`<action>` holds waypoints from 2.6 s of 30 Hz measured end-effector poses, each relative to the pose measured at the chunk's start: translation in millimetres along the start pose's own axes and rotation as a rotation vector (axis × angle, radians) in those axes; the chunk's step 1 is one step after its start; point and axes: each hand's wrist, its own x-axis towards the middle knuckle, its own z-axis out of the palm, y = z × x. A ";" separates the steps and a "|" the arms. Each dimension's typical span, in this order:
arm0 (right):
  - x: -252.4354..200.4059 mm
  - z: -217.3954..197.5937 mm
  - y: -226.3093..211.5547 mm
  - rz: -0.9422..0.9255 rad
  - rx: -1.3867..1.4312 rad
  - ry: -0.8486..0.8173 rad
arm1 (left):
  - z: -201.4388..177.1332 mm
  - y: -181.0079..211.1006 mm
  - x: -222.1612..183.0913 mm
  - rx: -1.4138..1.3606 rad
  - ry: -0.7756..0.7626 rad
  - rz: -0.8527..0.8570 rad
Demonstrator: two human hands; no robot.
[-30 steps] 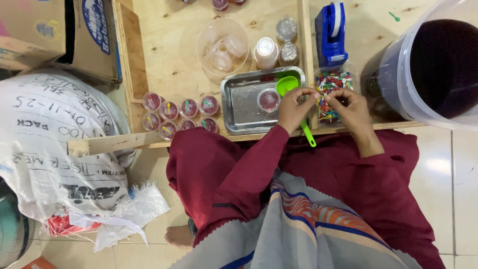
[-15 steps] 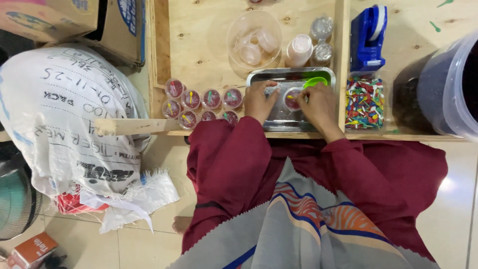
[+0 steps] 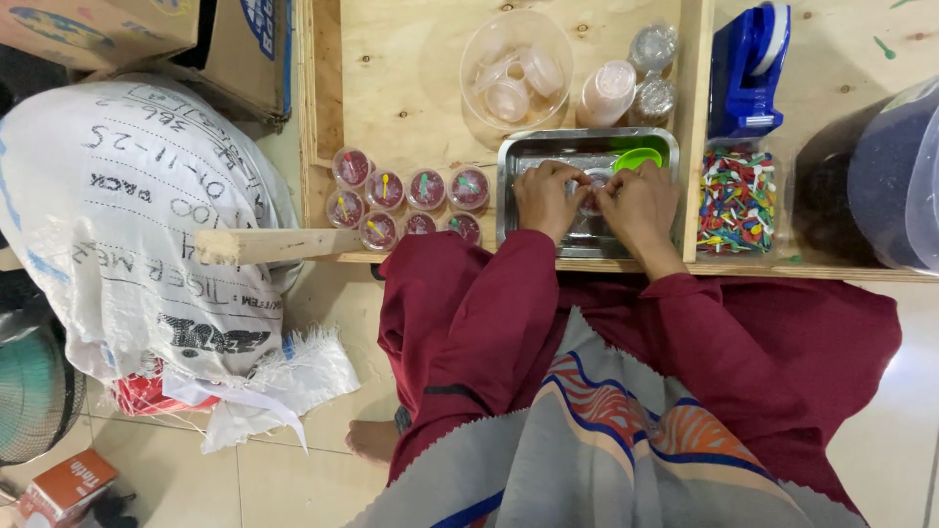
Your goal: The person scoops a dark liquid from a large container into a small plastic cup, adds small colorful items into the cup, and then places the cup onto a metal tray.
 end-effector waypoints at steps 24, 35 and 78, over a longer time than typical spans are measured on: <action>-18.9 -39.5 -2.1 -0.190 0.007 -0.014 | 10.2 -4.8 -0.3 -0.046 0.115 0.065; -9.2 -84.1 53.5 -0.139 0.228 0.123 | -36.5 33.7 -2.1 -0.212 0.229 0.238; 41.8 -21.9 165.3 0.884 1.286 0.125 | 86.9 157.5 52.6 0.246 -0.069 0.532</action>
